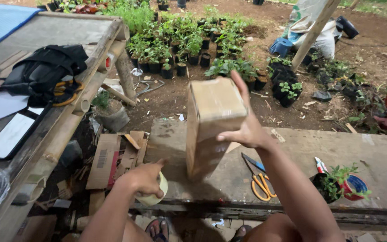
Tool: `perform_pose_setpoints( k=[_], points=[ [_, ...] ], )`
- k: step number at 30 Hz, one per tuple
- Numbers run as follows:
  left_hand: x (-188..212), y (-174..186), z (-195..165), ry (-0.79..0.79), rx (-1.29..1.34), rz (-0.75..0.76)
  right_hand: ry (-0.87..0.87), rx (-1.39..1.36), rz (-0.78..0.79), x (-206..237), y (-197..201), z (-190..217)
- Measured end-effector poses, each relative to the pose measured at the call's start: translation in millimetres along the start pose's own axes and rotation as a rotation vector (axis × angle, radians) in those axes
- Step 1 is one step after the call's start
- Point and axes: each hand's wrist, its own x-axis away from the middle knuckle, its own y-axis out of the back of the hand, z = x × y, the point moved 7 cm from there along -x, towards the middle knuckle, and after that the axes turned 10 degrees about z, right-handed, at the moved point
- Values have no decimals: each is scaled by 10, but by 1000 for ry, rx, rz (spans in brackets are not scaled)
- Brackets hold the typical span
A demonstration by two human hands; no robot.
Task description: The person assembles a cardboard box by folding flaps, cutting a cardboard piece with scissors, and taping the box closed. They place a small potted plant inside the box and secure the lid with tape.
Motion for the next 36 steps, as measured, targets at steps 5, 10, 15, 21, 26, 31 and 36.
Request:
perform_pose_setpoints(
  k=[5,10,15,21,26,31,36],
  points=[
    [-35,-41,5,-63,-42,-34,-390,200,296,425,-534,-1120],
    [-92,15,256,33,-36,-86,-357,152,393,842,-889,-1543],
    [71,342,808,264,108,-203,-577,325,224,772,-657,-1385],
    [234,458,1171,462,115,-189,-722,725,243,666,-422,-960],
    [271,457,1004,368,159,-251,-801,808,238,698,-276,-955],
    [265,490,718,240,166,-293,-771,672,137,753,-169,-945],
    [278,526,599,214,87,-351,-790,671,97,793,-107,-959]
  ],
)
